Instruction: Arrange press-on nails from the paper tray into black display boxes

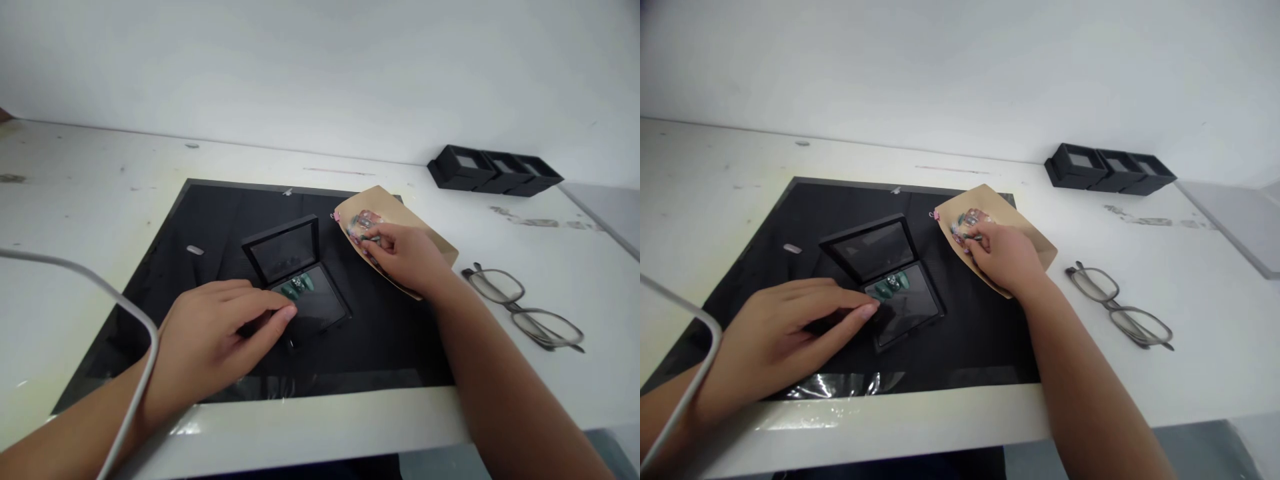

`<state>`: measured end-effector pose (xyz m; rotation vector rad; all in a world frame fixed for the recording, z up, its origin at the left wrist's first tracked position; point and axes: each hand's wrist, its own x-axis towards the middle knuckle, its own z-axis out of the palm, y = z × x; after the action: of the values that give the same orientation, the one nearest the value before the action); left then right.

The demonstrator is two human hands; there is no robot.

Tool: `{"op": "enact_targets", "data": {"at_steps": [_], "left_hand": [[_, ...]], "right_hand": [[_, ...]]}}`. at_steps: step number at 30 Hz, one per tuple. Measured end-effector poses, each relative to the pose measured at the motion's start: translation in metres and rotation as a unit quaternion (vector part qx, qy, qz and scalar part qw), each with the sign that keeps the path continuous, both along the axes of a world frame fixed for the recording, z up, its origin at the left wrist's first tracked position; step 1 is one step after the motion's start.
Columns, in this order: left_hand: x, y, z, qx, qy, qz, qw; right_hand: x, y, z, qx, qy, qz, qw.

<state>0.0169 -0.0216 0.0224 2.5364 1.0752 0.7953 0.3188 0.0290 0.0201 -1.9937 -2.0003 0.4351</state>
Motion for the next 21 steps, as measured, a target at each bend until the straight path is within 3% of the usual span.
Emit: {"op": "enact_targets", "data": {"at_steps": [6,10,16,21], "left_hand": [[0.000,0.001,0.001,-0.005,-0.003,0.011,1.000],[0.002,0.001,0.003,-0.003,-0.009,0.007,1.000],[0.004,-0.001,0.007,-0.002,-0.023,0.006,1.000],[0.005,0.000,0.008,0.008,-0.018,-0.005,1.000]], "right_hand": [[0.005,-0.003,0.001,0.026,0.043,0.005,0.999],[-0.001,-0.007,0.002,0.090,0.156,0.010,0.984],[-0.020,-0.018,0.011,0.196,0.321,0.156,0.913],[-0.033,-0.030,0.016,0.149,0.443,0.265,0.843]]}}
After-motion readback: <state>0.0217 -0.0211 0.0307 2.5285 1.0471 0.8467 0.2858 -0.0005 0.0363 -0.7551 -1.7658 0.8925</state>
